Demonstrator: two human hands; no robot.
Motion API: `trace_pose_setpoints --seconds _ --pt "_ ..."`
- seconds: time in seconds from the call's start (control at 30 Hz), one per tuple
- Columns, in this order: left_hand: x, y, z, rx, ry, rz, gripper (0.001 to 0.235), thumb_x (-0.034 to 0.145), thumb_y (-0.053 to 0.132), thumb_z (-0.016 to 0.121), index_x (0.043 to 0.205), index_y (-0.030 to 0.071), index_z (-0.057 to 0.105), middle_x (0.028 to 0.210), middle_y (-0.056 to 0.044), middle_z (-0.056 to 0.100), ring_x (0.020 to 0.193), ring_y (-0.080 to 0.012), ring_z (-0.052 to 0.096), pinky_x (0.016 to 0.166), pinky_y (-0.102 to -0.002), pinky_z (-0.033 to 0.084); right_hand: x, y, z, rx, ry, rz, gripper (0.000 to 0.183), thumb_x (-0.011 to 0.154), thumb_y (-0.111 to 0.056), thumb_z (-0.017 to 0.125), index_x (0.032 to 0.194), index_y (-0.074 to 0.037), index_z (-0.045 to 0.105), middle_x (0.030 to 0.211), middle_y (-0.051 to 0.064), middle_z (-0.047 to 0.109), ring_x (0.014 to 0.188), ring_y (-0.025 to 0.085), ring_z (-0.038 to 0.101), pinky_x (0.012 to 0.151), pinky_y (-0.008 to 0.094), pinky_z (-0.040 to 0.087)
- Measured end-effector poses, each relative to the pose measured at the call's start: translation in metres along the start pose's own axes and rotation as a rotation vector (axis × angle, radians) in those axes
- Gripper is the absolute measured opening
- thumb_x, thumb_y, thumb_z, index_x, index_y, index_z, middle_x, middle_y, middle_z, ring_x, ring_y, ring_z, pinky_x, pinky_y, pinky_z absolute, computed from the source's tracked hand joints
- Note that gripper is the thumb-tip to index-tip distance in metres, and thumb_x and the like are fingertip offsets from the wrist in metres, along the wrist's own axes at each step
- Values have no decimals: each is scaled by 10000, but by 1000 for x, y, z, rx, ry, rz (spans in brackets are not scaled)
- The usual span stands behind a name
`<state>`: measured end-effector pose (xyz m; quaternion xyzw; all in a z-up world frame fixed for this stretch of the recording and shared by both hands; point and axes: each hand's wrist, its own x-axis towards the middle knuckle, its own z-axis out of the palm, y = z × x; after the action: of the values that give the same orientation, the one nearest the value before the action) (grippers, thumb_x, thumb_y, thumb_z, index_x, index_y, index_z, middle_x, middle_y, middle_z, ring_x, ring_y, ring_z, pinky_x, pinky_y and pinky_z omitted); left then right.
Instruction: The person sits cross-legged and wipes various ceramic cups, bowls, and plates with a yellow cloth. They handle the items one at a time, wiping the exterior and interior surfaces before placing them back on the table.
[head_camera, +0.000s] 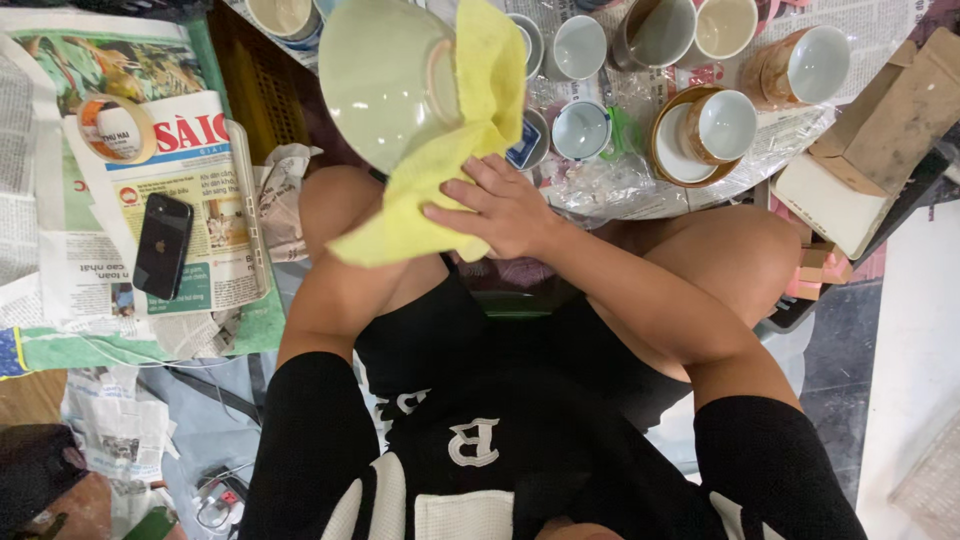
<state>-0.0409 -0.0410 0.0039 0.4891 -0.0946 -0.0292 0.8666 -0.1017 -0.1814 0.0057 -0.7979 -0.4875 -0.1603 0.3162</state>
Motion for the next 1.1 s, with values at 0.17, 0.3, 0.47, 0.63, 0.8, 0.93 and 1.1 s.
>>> trace_pose_setpoints --seconds 0.17,0.3,0.47,0.63,0.8,0.93,1.1 --pt "3 -8 3 52 6 46 234 1109 172 607 1299 40 573 1291 -148 644 1193 -190 645 1039 -364 534 -18 16 5 59 114 122 737 955 -368 732 1472 63 434 1402 289 505 1318 480 492 1156 564 402" --pt "14 -17 11 120 -33 116 231 1111 181 608 1296 47 573 1297 -140 640 1200 -179 643 1040 -352 533 -25 24 0 165 124 319 955 897 -531 640 1527 94 288 1517 330 402 1407 497 427 1210 565 330" --pt "8 -35 21 112 -80 97 227 1113 191 609 1291 55 573 1304 -131 635 1209 -164 639 1041 -337 531 -1 26 -13 616 405 317 1066 853 -719 541 1633 -47 263 1635 186 359 1510 343 383 1273 459 301" --pt "-7 -38 12 755 -201 283 475 994 217 703 1366 -19 525 1331 -176 614 1239 -214 602 1028 -323 501 14 22 -84 499 278 335 1220 797 -877 447 1720 -149 121 1753 111 154 1630 275 189 1328 430 194" --pt "2 -32 26 -26 -88 80 352 1064 279 635 1355 101 549 1250 -94 645 1116 -151 691 924 -305 613 18 10 -80 182 269 158 1164 878 -786 628 1690 -158 80 1748 120 97 1642 376 98 1317 580 160" --pt "4 1 34 -257 49 55 344 1149 269 598 1336 -14 541 1205 -142 622 1077 -232 652 930 -374 595 5 5 -51 -21 216 59 1045 1039 -690 633 1741 -174 55 1780 157 -13 1650 409 -3 1312 619 109" --pt "23 26 24 -464 150 -41 495 1060 360 549 1383 -13 501 1289 -138 615 1201 -238 627 1013 -395 537 -10 8 -42 -140 8 75 970 989 -751 447 1683 -157 123 1746 111 26 1561 419 54 1253 653 136"
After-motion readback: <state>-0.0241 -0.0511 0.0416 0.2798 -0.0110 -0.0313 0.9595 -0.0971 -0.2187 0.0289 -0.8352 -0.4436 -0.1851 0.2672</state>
